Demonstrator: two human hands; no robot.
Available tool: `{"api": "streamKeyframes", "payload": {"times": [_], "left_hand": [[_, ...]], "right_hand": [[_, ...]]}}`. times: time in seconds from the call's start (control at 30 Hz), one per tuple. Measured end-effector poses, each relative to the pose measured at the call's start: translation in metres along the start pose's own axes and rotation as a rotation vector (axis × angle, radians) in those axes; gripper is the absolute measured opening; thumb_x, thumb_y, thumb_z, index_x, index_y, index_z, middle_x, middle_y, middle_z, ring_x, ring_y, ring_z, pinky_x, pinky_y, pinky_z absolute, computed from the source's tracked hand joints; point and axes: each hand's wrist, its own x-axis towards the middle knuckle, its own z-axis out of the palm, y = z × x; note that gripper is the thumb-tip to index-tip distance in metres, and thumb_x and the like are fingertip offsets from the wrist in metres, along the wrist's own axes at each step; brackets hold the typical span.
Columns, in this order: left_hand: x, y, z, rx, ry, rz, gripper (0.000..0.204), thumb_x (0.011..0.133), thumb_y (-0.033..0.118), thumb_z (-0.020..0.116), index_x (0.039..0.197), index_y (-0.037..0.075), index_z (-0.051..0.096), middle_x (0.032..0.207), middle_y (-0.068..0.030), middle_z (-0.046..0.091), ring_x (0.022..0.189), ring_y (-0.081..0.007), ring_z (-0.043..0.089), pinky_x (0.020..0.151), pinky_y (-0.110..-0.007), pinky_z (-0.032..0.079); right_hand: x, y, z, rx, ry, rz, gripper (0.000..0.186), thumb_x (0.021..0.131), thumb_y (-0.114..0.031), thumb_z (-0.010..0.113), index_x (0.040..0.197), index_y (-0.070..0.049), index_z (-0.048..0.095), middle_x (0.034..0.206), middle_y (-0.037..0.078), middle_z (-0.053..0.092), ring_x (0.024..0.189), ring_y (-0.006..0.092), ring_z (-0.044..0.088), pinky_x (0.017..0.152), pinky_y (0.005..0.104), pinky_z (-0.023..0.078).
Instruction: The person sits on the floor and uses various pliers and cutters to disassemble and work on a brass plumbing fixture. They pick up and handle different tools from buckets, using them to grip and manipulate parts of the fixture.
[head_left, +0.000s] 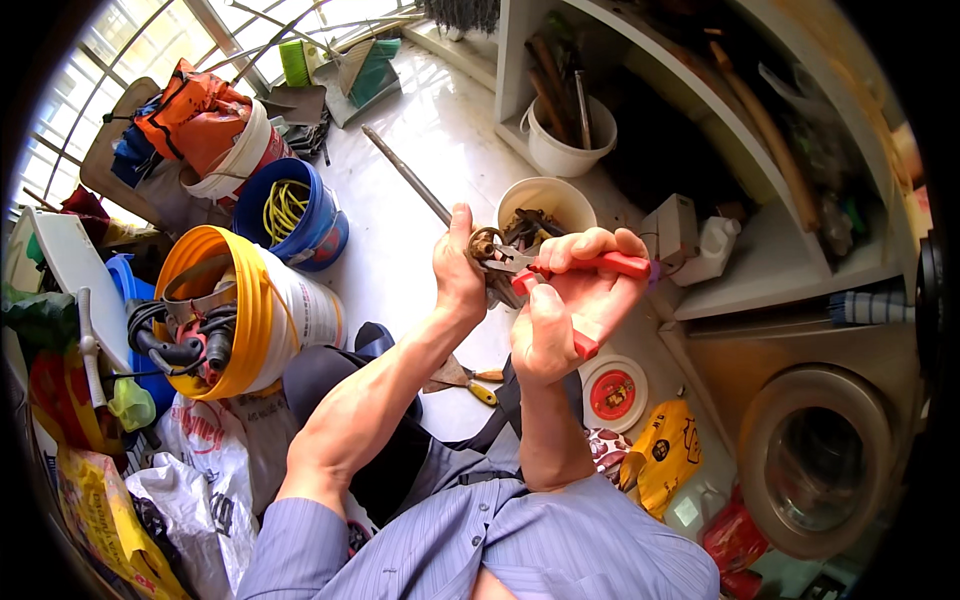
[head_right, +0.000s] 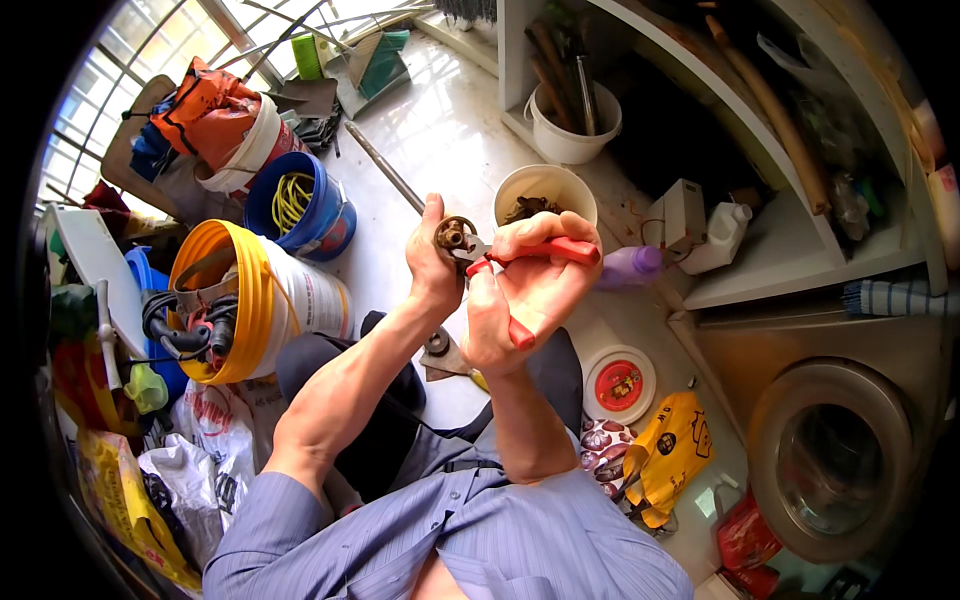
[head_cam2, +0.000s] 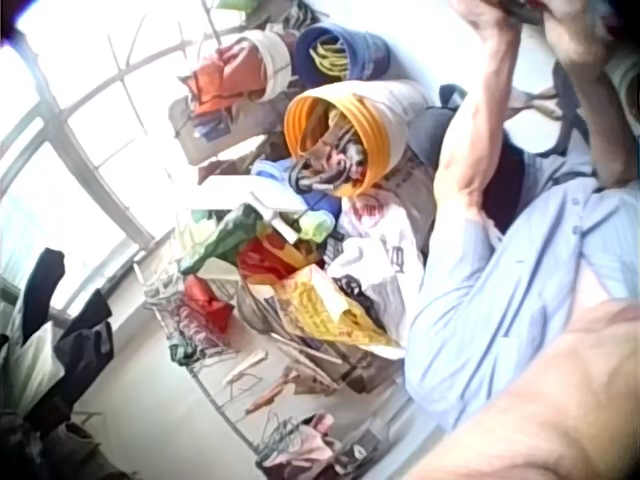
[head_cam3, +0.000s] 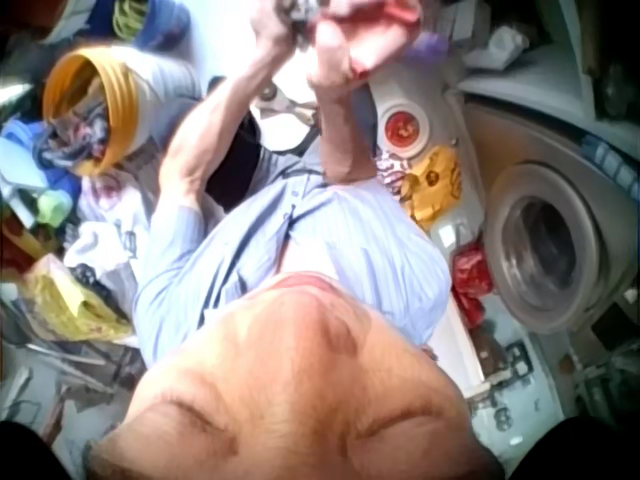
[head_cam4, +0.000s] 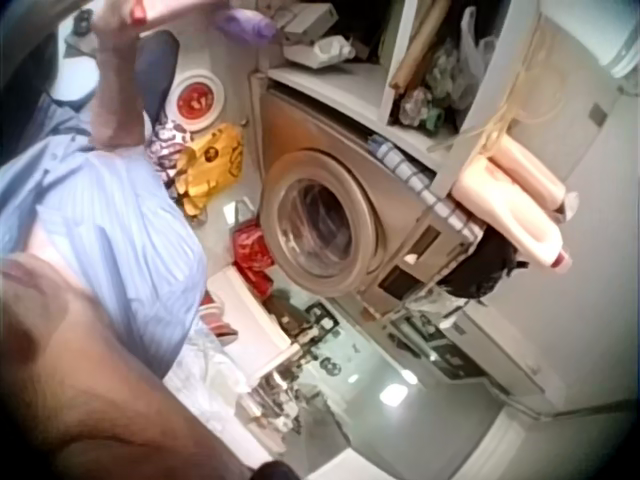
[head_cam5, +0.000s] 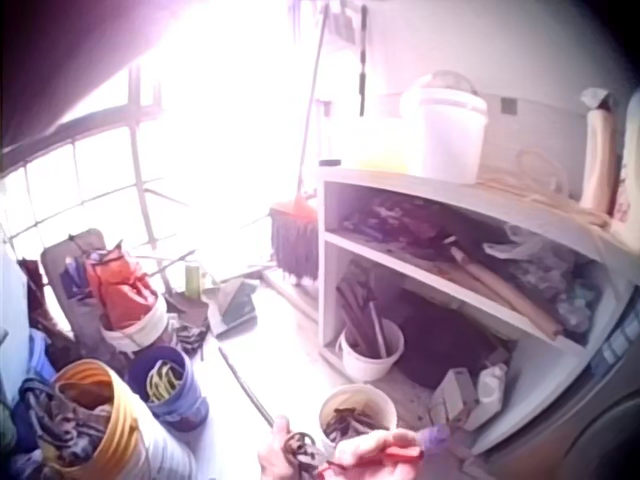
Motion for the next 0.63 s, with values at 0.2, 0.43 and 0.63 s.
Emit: {"api": "streamKeyframes", "payload": {"times": [0.2,0.43,0.63], "left_hand": [[-0.004,0.0,-0.004,0.021,-0.058,-0.058,0.059,0.105,0.057,0.047,0.076,0.007,0.06,0.066,-0.0045,0.061,0.057,-0.0147,0.056,0.057,-0.028,0.047],[-0.007,0.004,0.008,-0.064,-0.081,-0.159,0.063,0.106,0.061,0.039,0.083,0.007,0.061,0.072,-0.0047,0.064,0.062,-0.0141,0.058,0.058,-0.028,0.049],[-0.007,-0.001,-0.005,0.071,-0.131,-0.167,0.061,0.101,0.063,0.05,0.078,0.008,0.058,0.068,-0.003,0.058,0.06,-0.0135,0.054,0.056,-0.029,0.045]], "right_hand": [[0.001,0.002,-0.006,0.035,-0.098,-0.043,0.059,0.07,-0.005,0.064,0.124,-0.003,0.039,0.102,0.007,0.047,0.082,0.0154,0.046,0.074,0.0304,0.043],[0.01,-0.013,0.0,0.048,0.002,-0.057,0.067,0.071,-0.008,0.068,0.131,-0.002,0.04,0.103,0.007,0.05,0.078,0.0145,0.044,0.07,0.0294,0.041],[0.011,-0.014,-0.011,0.026,-0.157,0.056,0.054,0.07,-0.009,0.07,0.113,-0.005,0.039,0.095,0.005,0.042,0.074,0.0126,0.04,0.066,0.0278,0.038]]}}
